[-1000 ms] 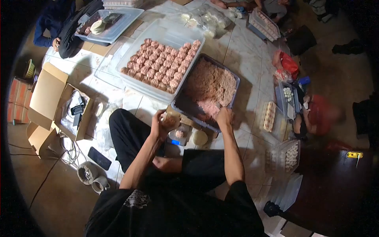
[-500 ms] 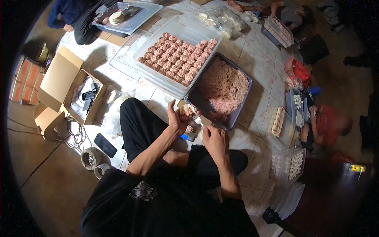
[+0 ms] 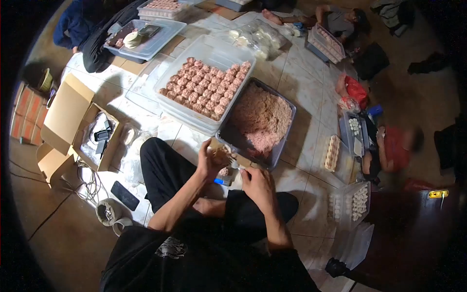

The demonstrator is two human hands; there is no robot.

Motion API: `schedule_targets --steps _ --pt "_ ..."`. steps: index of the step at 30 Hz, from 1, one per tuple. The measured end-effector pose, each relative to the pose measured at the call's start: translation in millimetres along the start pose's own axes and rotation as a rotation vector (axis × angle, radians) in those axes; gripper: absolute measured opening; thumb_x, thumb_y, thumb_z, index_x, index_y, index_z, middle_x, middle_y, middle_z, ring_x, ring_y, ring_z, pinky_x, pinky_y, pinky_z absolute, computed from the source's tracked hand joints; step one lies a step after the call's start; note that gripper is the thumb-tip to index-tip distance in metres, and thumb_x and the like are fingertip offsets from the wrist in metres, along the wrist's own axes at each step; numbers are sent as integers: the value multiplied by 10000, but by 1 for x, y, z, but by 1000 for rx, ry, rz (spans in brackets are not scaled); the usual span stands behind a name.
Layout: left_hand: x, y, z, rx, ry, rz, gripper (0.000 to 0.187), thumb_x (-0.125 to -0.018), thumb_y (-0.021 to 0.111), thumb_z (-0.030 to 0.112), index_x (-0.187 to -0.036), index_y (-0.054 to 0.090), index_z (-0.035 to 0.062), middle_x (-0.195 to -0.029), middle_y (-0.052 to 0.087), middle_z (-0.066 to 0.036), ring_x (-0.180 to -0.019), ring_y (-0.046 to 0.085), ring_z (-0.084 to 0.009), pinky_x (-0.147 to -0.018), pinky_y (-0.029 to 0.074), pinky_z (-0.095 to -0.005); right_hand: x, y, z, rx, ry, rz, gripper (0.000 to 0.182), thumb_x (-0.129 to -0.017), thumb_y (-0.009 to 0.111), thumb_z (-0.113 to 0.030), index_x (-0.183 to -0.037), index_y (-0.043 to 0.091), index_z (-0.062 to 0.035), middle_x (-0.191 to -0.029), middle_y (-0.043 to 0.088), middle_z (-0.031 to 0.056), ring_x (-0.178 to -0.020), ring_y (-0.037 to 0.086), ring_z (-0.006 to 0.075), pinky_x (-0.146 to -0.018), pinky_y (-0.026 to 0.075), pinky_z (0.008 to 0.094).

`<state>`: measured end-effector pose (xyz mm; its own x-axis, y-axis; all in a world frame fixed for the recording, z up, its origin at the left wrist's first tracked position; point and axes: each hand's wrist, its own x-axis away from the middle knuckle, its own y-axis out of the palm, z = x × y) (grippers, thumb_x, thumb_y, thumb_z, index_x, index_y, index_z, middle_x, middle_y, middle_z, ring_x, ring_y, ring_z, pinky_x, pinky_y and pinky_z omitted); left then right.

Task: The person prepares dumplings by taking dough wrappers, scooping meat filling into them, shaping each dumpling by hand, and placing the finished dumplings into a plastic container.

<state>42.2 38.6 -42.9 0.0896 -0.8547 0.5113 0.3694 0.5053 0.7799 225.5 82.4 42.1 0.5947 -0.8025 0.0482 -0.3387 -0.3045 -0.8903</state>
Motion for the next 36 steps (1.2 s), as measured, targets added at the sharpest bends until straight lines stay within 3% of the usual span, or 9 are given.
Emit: schedule_targets --steps 6,11,12,16,20,23,29,32,36 --pt "-16 -27 -25 -405 -71 -104 704 -1059 366 625 -1261 616 -2 -1120 719 -159 -880 737 -299 -693 616 -431 -24 6 10 -242 115 36 334 -958 715 -330 -945 706 4 -824 710 230 -822 723 408 -716 541 473" --pt "12 22 9 -438 -132 -372 937 -1002 245 787 -1345 587 -15 -1016 720 -190 -689 716 -304 -565 594 -398 -30 -20 11 -598 85 118 183 -976 707 -151 -940 704 29 -751 691 69 -701 579 75 -641 484 306" --pt "7 15 17 -308 -123 -500 710 -1044 447 642 -1329 597 9 -1063 719 -129 -738 725 -255 -604 608 -390 -31 -31 8 -664 8 123 175 -978 713 -149 -943 713 22 -759 680 33 -713 565 61 -642 477 293" --pt "-46 -4 -23 -716 443 -447 382 -844 789 22 -1191 632 2 -1032 719 -44 -836 711 -136 -723 606 -308 -50 4 64 -548 234 55 344 -1036 631 -312 -962 723 10 -778 693 103 -755 630 156 -684 497 368" --pt "-55 3 -10 -677 564 -456 245 -854 784 24 -1067 664 7 -911 722 -47 -800 708 -126 -682 587 -293 -72 0 112 -75 386 142 354 -1026 544 -303 -1071 732 -6 -1079 716 286 -1062 675 464 -896 529 528" --pt "-47 -1 -8 -734 531 -302 69 -906 723 24 -957 680 7 -839 716 -53 -700 695 -136 -600 561 -289 -102 25 149 360 392 17 267 -939 573 -163 -948 756 31 -987 724 308 -970 713 462 -859 558 519" --pt "-45 -49 -13 -1004 544 -158 152 -894 787 113 -994 707 30 -784 688 -26 -629 614 -99 -582 508 -257 -103 19 103 253 235 29 183 -892 636 -138 -882 751 4 -878 716 281 -875 704 470 -792 560 535" --pt "-20 -45 5 -807 224 99 186 -876 816 120 -989 704 24 -806 684 -10 -672 616 -83 -599 508 -250 -76 -22 77 106 126 13 225 -949 637 -213 -877 738 -25 -861 723 239 -814 692 462 -748 548 518" --pt "-27 -42 -4 -743 484 -255 254 -837 822 62 -1049 705 -15 -965 723 -30 -791 633 -86 -721 537 -266 -37 -82 -10 -73 -92 -35 295 -952 705 -271 -852 702 6 -750 647 252 -747 659 460 -668 493 513"
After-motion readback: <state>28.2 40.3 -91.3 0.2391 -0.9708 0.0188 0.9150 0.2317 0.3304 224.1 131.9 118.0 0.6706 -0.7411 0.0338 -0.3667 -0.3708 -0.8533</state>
